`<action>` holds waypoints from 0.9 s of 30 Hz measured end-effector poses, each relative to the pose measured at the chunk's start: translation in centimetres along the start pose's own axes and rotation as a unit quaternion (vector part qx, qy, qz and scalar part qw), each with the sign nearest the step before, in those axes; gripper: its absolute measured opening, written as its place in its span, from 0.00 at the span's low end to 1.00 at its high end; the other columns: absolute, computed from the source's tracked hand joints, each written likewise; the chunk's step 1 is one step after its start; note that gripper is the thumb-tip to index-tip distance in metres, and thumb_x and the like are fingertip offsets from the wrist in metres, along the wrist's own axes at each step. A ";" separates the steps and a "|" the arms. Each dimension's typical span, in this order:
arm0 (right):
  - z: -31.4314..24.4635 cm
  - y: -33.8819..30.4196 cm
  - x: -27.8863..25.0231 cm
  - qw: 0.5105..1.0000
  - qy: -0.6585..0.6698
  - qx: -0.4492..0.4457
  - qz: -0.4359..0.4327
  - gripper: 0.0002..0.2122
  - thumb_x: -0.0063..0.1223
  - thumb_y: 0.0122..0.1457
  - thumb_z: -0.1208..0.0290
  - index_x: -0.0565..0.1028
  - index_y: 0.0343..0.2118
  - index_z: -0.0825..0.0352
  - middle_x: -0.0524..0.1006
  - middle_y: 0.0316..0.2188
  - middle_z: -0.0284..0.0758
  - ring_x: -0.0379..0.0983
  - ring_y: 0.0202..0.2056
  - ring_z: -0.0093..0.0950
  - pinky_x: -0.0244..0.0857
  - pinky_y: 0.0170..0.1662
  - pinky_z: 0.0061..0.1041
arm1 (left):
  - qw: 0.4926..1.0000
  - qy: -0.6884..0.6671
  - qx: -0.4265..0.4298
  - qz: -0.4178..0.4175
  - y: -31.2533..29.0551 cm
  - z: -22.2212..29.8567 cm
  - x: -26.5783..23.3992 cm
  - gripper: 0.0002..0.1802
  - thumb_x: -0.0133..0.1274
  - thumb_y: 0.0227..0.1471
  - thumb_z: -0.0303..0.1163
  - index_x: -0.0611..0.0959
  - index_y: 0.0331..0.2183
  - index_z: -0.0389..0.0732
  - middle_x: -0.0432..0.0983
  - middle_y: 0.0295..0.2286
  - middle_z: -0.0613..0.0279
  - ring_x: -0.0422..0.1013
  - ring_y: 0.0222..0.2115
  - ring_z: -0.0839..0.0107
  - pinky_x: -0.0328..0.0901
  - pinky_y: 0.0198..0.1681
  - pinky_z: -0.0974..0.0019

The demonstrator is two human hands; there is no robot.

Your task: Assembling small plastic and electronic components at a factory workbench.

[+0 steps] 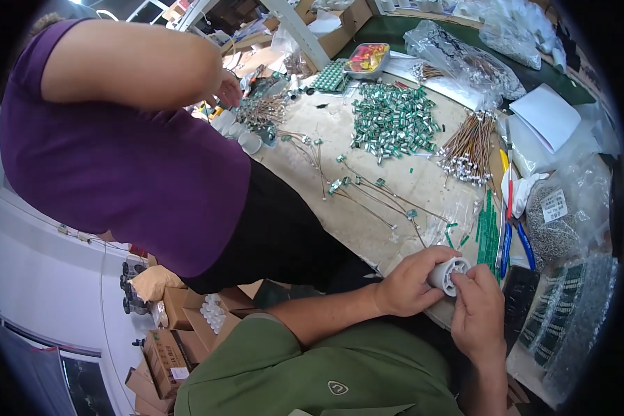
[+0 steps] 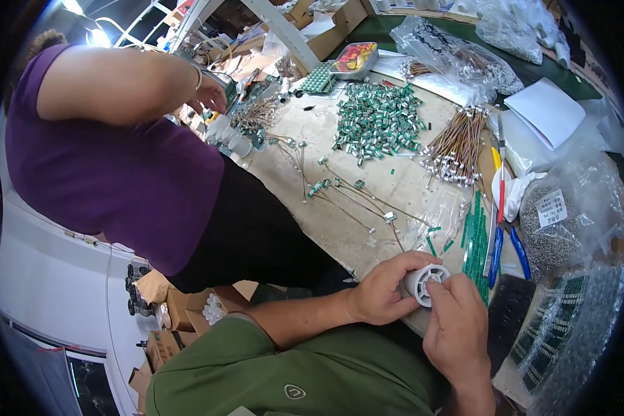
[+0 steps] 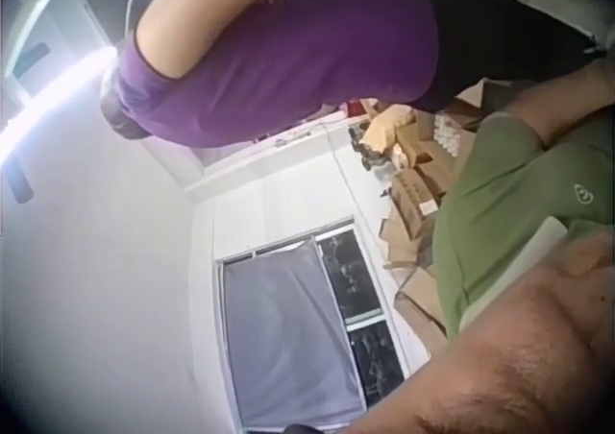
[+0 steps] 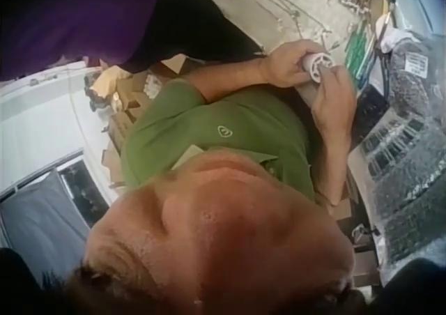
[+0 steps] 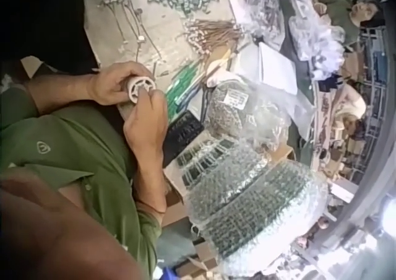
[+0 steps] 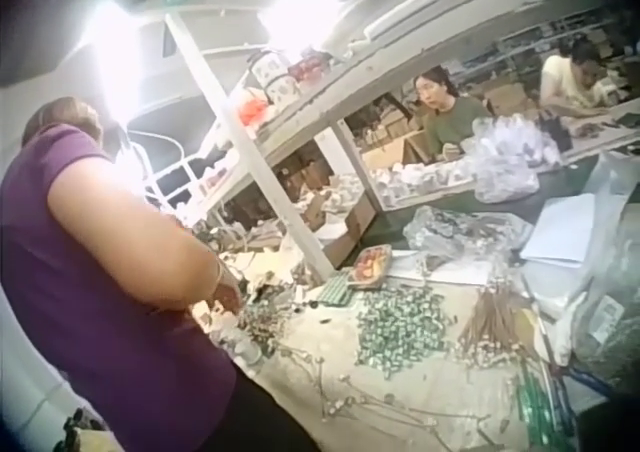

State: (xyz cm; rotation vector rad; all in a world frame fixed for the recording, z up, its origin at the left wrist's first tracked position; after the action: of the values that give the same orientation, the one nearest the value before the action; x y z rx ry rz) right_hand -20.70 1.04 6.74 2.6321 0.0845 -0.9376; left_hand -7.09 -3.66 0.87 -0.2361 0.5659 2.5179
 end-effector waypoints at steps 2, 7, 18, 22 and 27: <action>-0.1 0.0 0.0 1.000 0.002 -0.001 0.004 0.12 0.54 0.57 0.83 0.80 0.43 0.73 0.73 0.36 0.42 0.69 0.33 0.40 0.66 0.37 0.36 | 1.000 0.004 0.000 0.004 0.0 0.2 0.0 0.40 0.60 0.42 0.16 0.73 0.60 0.35 0.75 0.55 0.48 0.75 0.52 0.55 0.68 0.58 0.60; 0.1 -0.3 -0.1 0.999 0.034 0.030 -0.013 0.12 0.54 0.58 0.83 0.80 0.45 0.73 0.72 0.37 0.42 0.70 0.34 0.40 0.66 0.36 0.35 | 1.000 0.014 0.010 0.019 -0.1 0.1 0.1 0.39 0.61 0.42 0.17 0.73 0.59 0.35 0.75 0.55 0.48 0.75 0.51 0.54 0.69 0.57 0.60; -0.3 -3.1 -0.4 0.998 -0.038 0.041 0.017 0.18 0.52 0.58 0.84 0.79 0.52 0.68 0.72 0.40 0.42 0.71 0.35 0.43 0.67 0.38 0.37 | 1.000 0.018 -0.010 -0.021 0.1 0.1 1.2 0.37 0.62 0.45 0.21 0.73 0.59 0.37 0.75 0.53 0.49 0.76 0.50 0.55 0.70 0.55 0.59; 0.1 -2.0 -0.4 0.999 -0.008 0.009 0.035 0.17 0.50 0.58 0.85 0.79 0.50 0.69 0.73 0.39 0.41 0.71 0.36 0.41 0.66 0.40 0.34 | 0.997 0.056 -0.059 -0.013 0.1 -0.9 0.2 0.35 0.61 0.47 0.21 0.73 0.59 0.37 0.75 0.53 0.49 0.76 0.50 0.59 0.71 0.55 0.60; 0.6 -1.5 -1.3 0.991 0.052 0.053 0.111 0.09 0.55 0.59 0.82 0.81 0.42 0.70 0.76 0.32 0.37 0.69 0.30 0.34 0.64 0.36 0.30 | 1.000 -0.014 -0.003 -0.010 0.8 -0.9 0.3 0.38 0.61 0.45 0.16 0.70 0.59 0.36 0.74 0.52 0.50 0.75 0.50 0.60 0.71 0.56 0.61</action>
State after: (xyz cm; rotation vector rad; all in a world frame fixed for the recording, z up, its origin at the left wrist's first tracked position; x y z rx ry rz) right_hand -22.32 2.31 6.71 2.7151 -0.2338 -0.7494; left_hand -7.69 -4.50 0.30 -0.2063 0.5420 2.5007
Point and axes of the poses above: each hand's wrist, its own y-axis towards the middle knuckle, its own x-axis out of the palm, z = x × y, the point moved 8 cm from there along y, towards the middle knuckle
